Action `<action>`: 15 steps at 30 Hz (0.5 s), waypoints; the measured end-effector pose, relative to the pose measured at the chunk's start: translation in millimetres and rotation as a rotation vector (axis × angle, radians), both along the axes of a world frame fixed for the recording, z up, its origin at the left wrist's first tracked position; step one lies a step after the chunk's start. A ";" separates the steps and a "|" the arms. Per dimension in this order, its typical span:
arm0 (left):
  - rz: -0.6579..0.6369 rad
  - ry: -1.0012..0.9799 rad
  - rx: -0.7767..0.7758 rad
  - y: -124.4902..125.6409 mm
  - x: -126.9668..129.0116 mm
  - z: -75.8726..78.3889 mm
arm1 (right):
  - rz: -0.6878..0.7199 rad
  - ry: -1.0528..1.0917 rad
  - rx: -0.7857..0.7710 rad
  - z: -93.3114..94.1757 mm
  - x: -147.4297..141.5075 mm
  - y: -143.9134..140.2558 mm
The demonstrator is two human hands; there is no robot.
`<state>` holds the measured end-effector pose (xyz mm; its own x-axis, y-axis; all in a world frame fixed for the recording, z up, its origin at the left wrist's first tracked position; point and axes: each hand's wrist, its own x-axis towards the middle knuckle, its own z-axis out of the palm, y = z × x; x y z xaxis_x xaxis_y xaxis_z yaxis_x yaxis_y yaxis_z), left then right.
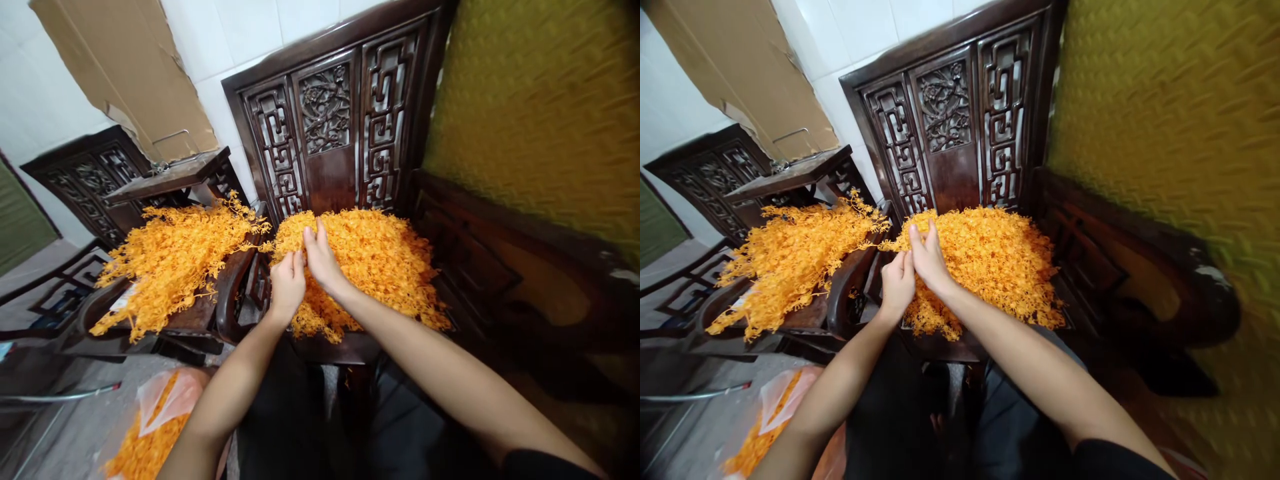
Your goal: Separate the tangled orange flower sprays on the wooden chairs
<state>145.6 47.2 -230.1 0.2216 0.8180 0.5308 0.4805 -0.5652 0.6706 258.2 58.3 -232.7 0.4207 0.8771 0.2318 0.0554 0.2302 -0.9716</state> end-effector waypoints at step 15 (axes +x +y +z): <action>-0.367 -0.084 -0.233 -17.8 11.0 4.1 | -0.398 -0.182 -0.193 17.7 88.1 51.1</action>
<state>156.5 29.4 -226.0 0.4836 0.7930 0.3705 0.2144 -0.5177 0.8283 346.3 109.4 -215.0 0.7002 0.6905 0.1816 0.2756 -0.0268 -0.9609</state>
